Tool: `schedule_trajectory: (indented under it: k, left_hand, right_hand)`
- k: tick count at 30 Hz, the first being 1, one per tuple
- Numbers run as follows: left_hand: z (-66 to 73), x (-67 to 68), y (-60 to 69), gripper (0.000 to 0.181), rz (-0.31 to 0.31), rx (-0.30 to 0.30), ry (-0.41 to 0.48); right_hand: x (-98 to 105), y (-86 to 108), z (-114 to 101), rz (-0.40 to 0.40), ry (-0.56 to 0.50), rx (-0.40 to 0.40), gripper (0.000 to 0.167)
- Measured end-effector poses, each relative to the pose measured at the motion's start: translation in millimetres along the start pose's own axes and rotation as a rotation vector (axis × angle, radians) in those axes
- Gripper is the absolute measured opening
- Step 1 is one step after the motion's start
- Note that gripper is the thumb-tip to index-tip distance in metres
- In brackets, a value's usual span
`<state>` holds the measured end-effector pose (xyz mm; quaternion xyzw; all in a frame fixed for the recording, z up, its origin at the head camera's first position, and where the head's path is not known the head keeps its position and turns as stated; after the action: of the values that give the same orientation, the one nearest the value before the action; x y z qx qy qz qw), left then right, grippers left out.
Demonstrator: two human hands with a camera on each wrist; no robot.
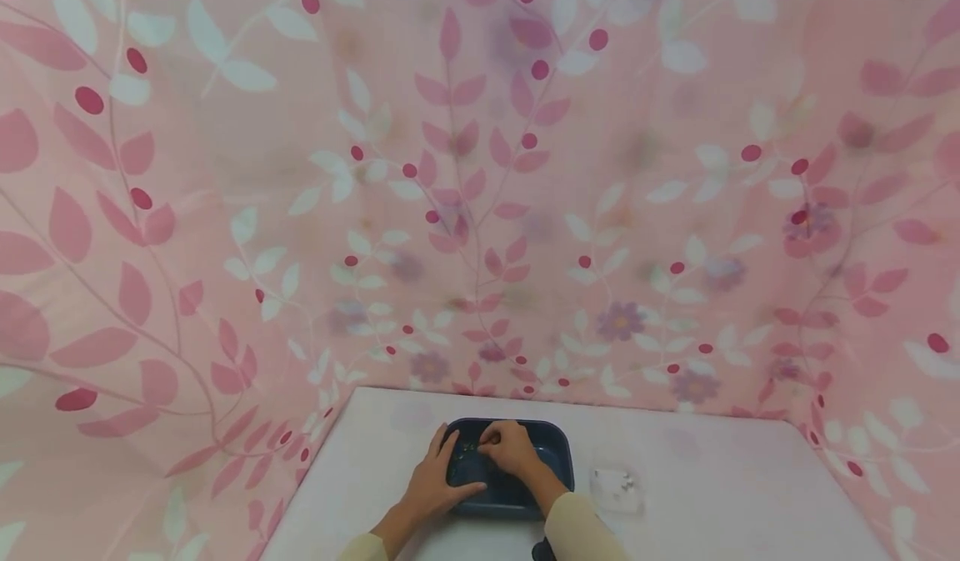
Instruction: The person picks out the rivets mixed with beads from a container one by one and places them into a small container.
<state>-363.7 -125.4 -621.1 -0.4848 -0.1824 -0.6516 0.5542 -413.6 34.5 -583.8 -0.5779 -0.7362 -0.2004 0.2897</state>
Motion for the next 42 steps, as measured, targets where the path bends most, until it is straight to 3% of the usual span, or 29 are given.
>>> schedule_trajectory:
  k: [6,14,19,26,35,42]
  left_hand:
    - [2.3,1.8,3.7,0.11,0.001,0.0,0.013]
    - [3.7,8.4,3.4,0.108,-0.008,0.026,0.015]
    - [1.7,6.2,3.8,0.11,-0.018,0.041,0.016]
    - [-2.5,1.0,6.8,0.111,-0.025,0.062,0.02]
    - [-4.2,-0.2,2.4,0.112,-0.021,0.074,0.038]
    - [-0.2,1.6,-0.1,0.112,-0.037,0.073,0.048]
  right_hand:
    - [14,2.5,2,-0.006,-0.092,0.003,0.005]
    - [28,4.8,1,-0.092,-0.154,-0.041,0.008]
    - [39,4.3,4,-0.051,-0.131,-0.002,0.005]
    - [56,5.8,15,0.034,-0.087,-0.019,0.006]
    - [78,5.8,27,0.06,-0.086,-0.011,0.011]
    - [99,9.7,33,0.083,-0.086,-0.063,0.007]
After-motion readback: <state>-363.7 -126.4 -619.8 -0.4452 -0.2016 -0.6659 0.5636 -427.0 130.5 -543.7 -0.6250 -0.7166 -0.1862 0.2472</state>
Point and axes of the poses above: each hand's wrist, its own y-axis away from the middle knuckle, its own x-axis out of the back of the hand, z = x × y, the point moved 6 cm from there along -y, towards the middle knuckle, and after that the axes turned 11 degrees about -x, right-handed, at the moved point
